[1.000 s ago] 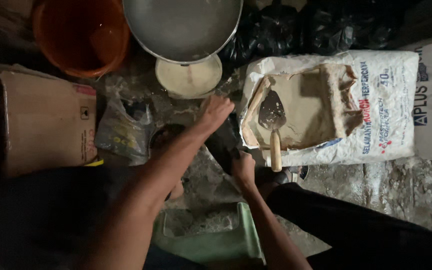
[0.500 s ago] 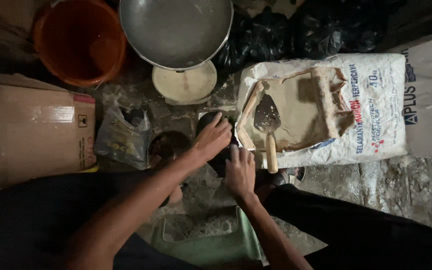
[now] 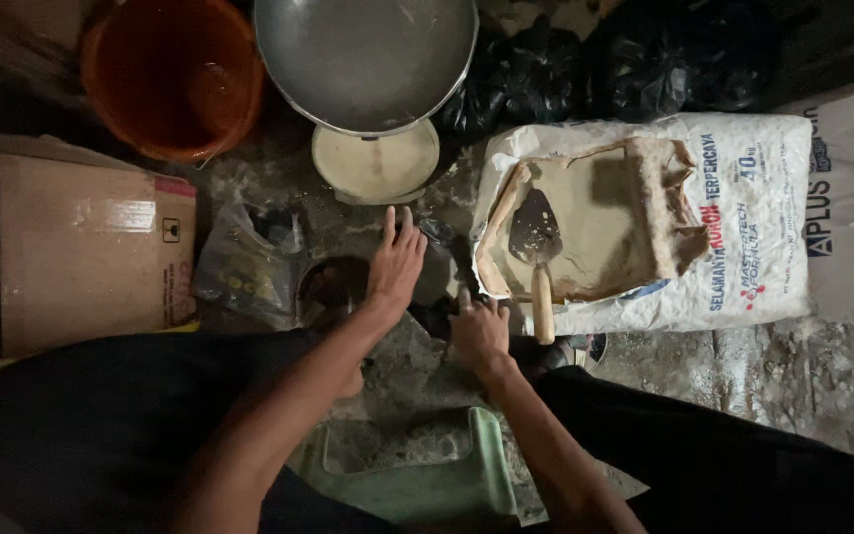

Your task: The person scoops a white powder from a large bag into a bucket using a trowel. They repeatedly transfer the powder and occasionally use their hand to assist in moving the material.

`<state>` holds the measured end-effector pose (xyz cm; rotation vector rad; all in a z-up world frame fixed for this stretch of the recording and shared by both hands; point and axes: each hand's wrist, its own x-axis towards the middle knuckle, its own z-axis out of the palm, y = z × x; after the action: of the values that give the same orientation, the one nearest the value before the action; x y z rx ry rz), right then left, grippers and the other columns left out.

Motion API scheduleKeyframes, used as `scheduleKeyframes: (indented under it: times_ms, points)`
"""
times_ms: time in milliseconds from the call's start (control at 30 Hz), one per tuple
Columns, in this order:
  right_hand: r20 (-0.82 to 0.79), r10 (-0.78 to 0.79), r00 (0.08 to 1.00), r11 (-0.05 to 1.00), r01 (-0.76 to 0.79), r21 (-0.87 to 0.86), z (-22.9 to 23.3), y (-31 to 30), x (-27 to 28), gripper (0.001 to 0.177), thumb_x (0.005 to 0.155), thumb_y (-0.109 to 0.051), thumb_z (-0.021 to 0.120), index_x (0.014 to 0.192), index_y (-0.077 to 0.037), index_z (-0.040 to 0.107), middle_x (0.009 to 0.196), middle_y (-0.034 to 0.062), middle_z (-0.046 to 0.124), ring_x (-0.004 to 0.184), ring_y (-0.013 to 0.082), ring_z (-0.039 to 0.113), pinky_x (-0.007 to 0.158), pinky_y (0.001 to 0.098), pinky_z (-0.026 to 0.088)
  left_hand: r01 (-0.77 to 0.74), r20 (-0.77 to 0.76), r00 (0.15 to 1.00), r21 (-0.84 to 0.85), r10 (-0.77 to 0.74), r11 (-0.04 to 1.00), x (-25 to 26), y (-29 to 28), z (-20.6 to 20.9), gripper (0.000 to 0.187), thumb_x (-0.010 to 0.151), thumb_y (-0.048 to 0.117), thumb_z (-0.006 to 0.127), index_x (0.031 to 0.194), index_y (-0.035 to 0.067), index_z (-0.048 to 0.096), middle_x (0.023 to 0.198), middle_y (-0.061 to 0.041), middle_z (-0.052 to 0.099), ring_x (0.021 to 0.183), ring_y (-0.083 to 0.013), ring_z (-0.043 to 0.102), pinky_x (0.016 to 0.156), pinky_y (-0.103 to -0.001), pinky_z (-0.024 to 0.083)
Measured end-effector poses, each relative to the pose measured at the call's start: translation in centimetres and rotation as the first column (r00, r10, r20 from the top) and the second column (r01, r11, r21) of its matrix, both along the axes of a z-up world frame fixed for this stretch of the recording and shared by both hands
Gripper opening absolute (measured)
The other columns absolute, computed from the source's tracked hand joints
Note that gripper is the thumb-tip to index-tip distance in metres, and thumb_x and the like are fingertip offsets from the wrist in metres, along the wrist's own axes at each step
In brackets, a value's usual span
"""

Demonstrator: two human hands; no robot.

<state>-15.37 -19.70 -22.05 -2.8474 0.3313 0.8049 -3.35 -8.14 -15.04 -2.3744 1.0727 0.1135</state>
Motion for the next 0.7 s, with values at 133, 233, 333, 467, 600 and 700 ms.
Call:
scheduleKeyframes:
  times_ms: [133,233,333,467,600,700]
  points:
    - [-0.010,-0.110,0.994,0.993,0.111,0.033,0.7,-0.4,0.3,0.062,0.088,-0.043,0.046,0.137,-0.008,0.030,0.103,0.0139,0.062,0.108,0.0312,0.047,0.088,0.0448,0.034,0.002,0.029,1.000,-0.067,0.000,0.998,-0.1,0.6,-0.5,0.043,0.080,0.031,0.068,0.114,0.012,0.049,0.115,-0.007,0.050,0.132,-0.0297,0.025,0.116,-0.056,0.007]
    - [0.136,-0.117,0.984,0.990,0.105,0.091,1.8,-0.3,-0.5,0.056,0.086,-0.038,0.049,0.132,-0.008,0.035,0.102,0.0128,0.058,0.103,0.0315,0.048,0.083,0.0424,0.038,0.016,-0.035,0.999,-0.173,-0.022,0.985,0.3,1.0,-0.8,0.044,0.080,0.029,0.067,0.116,0.011,0.049,0.113,-0.009,0.050,0.131,-0.0313,0.027,0.115,-0.057,0.009]
    - [0.467,-0.051,0.883,0.996,0.078,-0.040,-0.3,-3.0,-2.7,0.030,0.077,-0.022,0.060,0.102,-0.008,0.051,0.092,0.0117,0.056,0.096,0.0334,0.054,0.073,0.0396,0.046,0.015,-0.155,0.986,-0.263,-0.057,0.965,0.8,1.1,-0.8,0.051,0.078,0.027,0.069,0.121,0.011,0.048,0.117,-0.010,0.049,0.132,-0.0324,0.025,0.114,-0.059,0.008]
    - [0.613,-0.466,0.638,0.804,0.594,-0.006,5.5,-5.7,-2.4,0.035,0.075,-0.029,0.068,0.093,-0.006,0.048,0.093,0.0163,0.051,0.081,0.0393,0.055,0.069,0.0480,0.048,0.030,-0.204,0.969,-0.472,-0.142,0.881,0.8,1.3,-0.4,0.026,0.084,0.022,0.062,0.101,0.003,0.061,0.109,-0.013,0.057,0.129,-0.0302,0.035,0.112,-0.061,0.013]
    - [0.389,-0.389,0.835,0.899,0.437,-0.040,2.9,-7.9,-2.3,0.035,0.084,-0.041,0.059,0.087,-0.006,0.055,0.084,0.0154,0.053,0.069,0.0403,0.060,0.058,0.0484,0.049,-0.052,-0.314,0.926,-0.655,-0.208,0.754,0.9,0.5,0.5,0.021,0.091,0.020,0.050,0.092,0.001,0.059,0.105,-0.013,0.058,0.127,-0.0300,0.035,0.114,-0.060,0.014]
    - [0.152,-0.446,0.882,0.887,0.458,-0.054,1.4,-8.7,-1.3,0.049,0.079,-0.050,0.059,0.092,-0.004,0.048,0.086,0.0142,0.052,0.079,0.0389,0.061,0.060,0.0456,0.053,0.018,-0.237,0.937,-0.701,-0.257,0.713,1.1,-0.8,1.7,0.018,0.093,0.019,0.047,0.097,0.004,0.056,0.103,-0.011,0.056,0.120,-0.0286,0.041,0.109,-0.058,0.025]
